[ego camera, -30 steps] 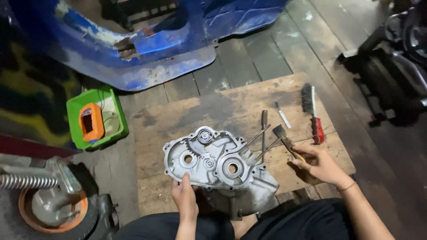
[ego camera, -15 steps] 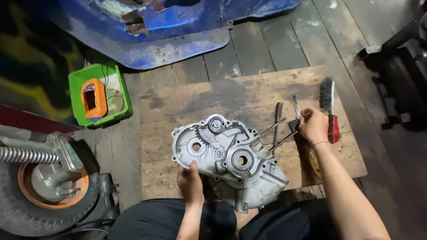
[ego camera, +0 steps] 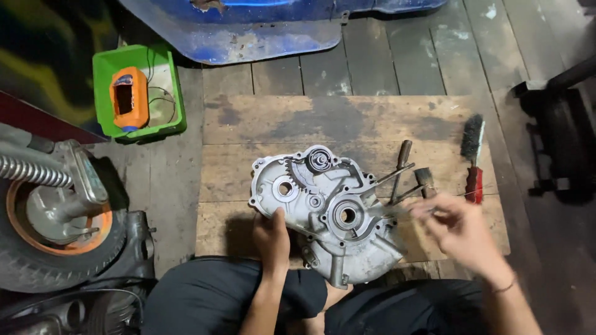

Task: The person cleans a silver mechanical housing, likely a motorcycle engine case, using a wire brush and a paintbrush. They scrub the internal gears and surfaces, then use the paintbrush to remove debris from the crevices.

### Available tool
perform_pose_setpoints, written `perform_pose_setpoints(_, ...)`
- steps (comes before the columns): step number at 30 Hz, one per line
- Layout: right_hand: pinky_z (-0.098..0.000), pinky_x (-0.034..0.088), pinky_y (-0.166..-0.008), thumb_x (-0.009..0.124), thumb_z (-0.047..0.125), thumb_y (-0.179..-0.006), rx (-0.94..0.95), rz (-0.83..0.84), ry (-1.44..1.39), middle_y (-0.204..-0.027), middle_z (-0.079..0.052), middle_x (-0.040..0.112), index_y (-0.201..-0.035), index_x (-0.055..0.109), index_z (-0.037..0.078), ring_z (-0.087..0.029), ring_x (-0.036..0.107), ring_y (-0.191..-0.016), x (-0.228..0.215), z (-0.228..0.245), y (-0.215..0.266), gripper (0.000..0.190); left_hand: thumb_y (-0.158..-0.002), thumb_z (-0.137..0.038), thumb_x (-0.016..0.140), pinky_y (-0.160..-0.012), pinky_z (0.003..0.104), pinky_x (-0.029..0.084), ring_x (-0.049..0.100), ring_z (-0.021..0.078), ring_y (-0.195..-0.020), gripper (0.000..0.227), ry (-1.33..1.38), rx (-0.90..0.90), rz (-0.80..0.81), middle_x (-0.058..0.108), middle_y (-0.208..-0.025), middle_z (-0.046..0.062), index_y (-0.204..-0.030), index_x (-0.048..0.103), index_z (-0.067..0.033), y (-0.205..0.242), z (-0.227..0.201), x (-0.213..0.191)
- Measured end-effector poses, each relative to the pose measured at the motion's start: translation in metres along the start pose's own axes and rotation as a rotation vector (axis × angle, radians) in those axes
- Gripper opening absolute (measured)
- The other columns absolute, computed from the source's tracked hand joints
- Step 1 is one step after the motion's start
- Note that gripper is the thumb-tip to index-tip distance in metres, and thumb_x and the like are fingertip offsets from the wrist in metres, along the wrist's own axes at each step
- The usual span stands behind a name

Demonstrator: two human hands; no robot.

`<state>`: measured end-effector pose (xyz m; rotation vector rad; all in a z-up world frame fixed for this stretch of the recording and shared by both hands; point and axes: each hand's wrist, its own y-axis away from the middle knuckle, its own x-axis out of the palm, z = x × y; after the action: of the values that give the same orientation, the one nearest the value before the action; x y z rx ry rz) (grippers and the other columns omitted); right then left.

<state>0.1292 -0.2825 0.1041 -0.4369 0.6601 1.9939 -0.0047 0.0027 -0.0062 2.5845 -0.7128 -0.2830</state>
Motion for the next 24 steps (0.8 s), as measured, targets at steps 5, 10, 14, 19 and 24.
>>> perform_pose_setpoints(5, -0.0209, 0.055, -0.046, 0.073, 0.004, -0.086, 0.035, 0.039, -0.059, -0.08, -0.011, 0.081, -0.092, 0.085, 0.0, -0.015, 0.068, -0.054, 0.038, 0.02, 0.011, 0.014, -0.085, -0.028, 0.062, -0.087, 0.04, 0.055, 0.074, 0.0267, -0.104, 0.037, -0.06, -0.066, -0.007, 0.079, -0.112, 0.011, -0.113, 0.071, -0.0056, 0.004, -0.011, -0.001)
perform_pose_setpoints(10, -0.0252, 0.065, -0.065, 0.076, 0.008, -0.085, 0.209, 0.028, -0.085, -0.101, -0.01, 0.085, -0.096, 0.083, 0.002, -0.017, 0.078, -0.075, 0.053, 0.023, 0.016, 0.014, -0.083, -0.023, 0.063, -0.077, 0.04, 0.052, 0.071, 0.0249, -0.088, 0.025, -0.007, -0.068, -0.029, 0.077, -0.093, 0.01, -0.097, 0.069, -0.0031, 0.0, -0.003, 0.001)
perform_pose_setpoints(14, -0.027, 0.046, -0.06, 0.071, 0.021, -0.09, -0.154, -0.021, 0.206, -0.09, 0.0, 0.079, -0.097, 0.078, 0.01, -0.012, 0.058, -0.065, 0.066, 0.012, 0.018, 0.015, -0.083, -0.022, 0.063, -0.081, 0.038, 0.053, 0.074, 0.025, -0.092, 0.026, -0.019, -0.073, -0.032, 0.079, -0.098, 0.01, -0.1, 0.07, -0.0034, 0.0, -0.004, 0.0)
perform_pose_setpoints(19, -0.03, 0.055, -0.066, 0.066, 0.018, -0.093, -0.369, -0.007, 0.389, -0.081, -0.003, 0.074, -0.097, 0.071, 0.008, -0.018, 0.069, -0.068, 0.076, -0.001, 0.013, 0.011, -0.085, -0.019, 0.062, -0.081, 0.038, 0.055, 0.075, 0.025, -0.092, 0.024, 0.027, 0.003, 0.0, 0.08, -0.098, 0.011, -0.1, 0.071, -0.0026, 0.0, -0.002, 0.002)
perform_pose_setpoints(24, -0.0355, 0.055, -0.079, 0.059, 0.013, -0.098, -0.524, 0.19, 0.436, -0.09, -0.011, 0.066, -0.096, 0.061, 0.004, -0.024, 0.065, -0.081, 0.08, 0.01, 0.008, 0.009, -0.085, -0.023, 0.064, -0.076, 0.038, 0.053, 0.072, 0.024, -0.085, 0.024, -0.027, -0.021, -0.02, 0.077, -0.093, 0.01, -0.097, 0.069, -0.0028, -0.001, 0.002, 0.001)
